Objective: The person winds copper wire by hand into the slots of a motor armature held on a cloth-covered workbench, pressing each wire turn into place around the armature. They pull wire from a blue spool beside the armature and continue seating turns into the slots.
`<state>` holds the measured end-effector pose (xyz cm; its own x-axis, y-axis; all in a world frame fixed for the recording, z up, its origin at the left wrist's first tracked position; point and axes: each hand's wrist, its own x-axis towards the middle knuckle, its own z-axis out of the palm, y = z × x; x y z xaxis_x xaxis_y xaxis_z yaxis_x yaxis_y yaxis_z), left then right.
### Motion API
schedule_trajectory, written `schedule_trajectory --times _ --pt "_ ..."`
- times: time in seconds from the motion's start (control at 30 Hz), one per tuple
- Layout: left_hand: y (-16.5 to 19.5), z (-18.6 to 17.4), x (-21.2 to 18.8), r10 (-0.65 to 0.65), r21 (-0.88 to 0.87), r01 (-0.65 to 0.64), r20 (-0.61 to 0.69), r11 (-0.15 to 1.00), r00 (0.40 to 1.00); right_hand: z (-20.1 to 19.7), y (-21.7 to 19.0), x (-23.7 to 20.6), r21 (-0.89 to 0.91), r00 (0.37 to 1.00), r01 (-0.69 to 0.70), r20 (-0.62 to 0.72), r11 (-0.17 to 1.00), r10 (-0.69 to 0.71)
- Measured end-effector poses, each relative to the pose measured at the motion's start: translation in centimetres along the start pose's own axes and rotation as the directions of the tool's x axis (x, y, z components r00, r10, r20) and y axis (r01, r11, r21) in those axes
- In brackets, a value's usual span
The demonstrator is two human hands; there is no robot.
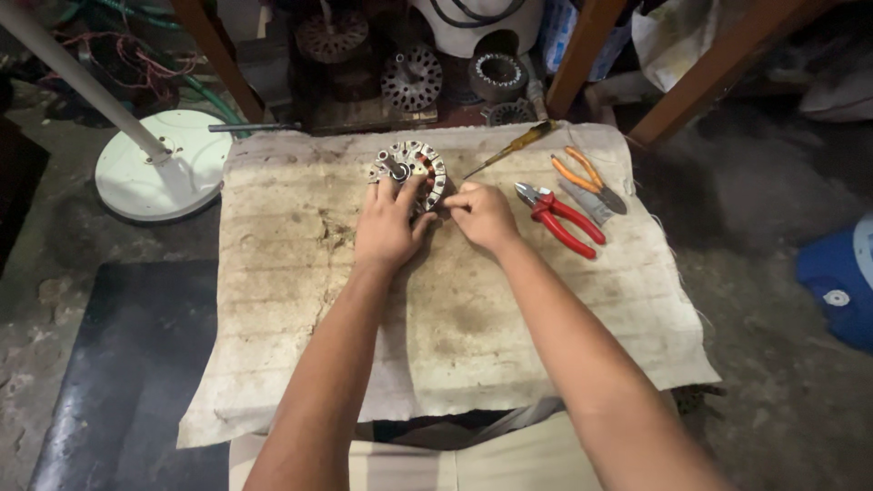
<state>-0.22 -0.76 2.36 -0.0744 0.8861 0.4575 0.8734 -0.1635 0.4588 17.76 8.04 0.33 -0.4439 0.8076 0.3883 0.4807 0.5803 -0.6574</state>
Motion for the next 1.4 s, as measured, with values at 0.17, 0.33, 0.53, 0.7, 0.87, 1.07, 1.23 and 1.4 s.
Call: schedule_trajectory --times 0.17,0.33,0.53,0.7,0.87,1.07,1.23,1.4 --pt "-0.1 0.1 -0.1 -0.027 0.0 0.027 0.034 1.0 0.999 0.4 0.1 -0.8 0.011 0.994 0.088 -0.059 0.996 -0.087" --pt "-0.4 0.4 -0.2 -0.003 0.027 0.003 0.005 1.0 1.0 0.0 -0.5 -0.9 0.076 0.994 0.058 -0.096 0.995 -0.05" --pt "-0.4 0.5 -0.3 0.033 -0.011 -0.034 -0.053 0.999 0.998 -0.2 -1.2 -1.0 0.095 0.992 -0.032 -0.122 0.995 0.044" --pt "-0.5 0.6 -0.4 0.032 -0.006 -0.033 -0.034 0.999 0.999 -0.3 -1.0 -0.9 0.097 0.991 0.002 -0.133 0.995 0.011" --pt "-0.5 0.7 -0.4 0.054 -0.011 -0.055 -0.058 0.998 0.997 -0.1 -0.5 -1.0 0.124 0.991 0.082 -0.115 0.989 -0.068" --pt "-0.3 0.1 -0.5 0.104 0.008 -0.103 -0.049 0.995 0.993 0.1 -1.1 -0.6 0.308 0.981 0.192 -0.045 0.932 -0.187" --pt "-0.1 0.0 -0.5 0.164 0.016 -0.164 -0.035 0.986 0.986 0.5 -1.2 -0.4 0.224 0.983 0.168 -0.107 0.96 -0.147" --pt "-0.1 0.1 -0.6 0.155 0.048 -0.154 -0.028 0.987 0.987 1.5 0.4 0.1 0.381 0.968 -0.09 -0.183 0.92 0.171"
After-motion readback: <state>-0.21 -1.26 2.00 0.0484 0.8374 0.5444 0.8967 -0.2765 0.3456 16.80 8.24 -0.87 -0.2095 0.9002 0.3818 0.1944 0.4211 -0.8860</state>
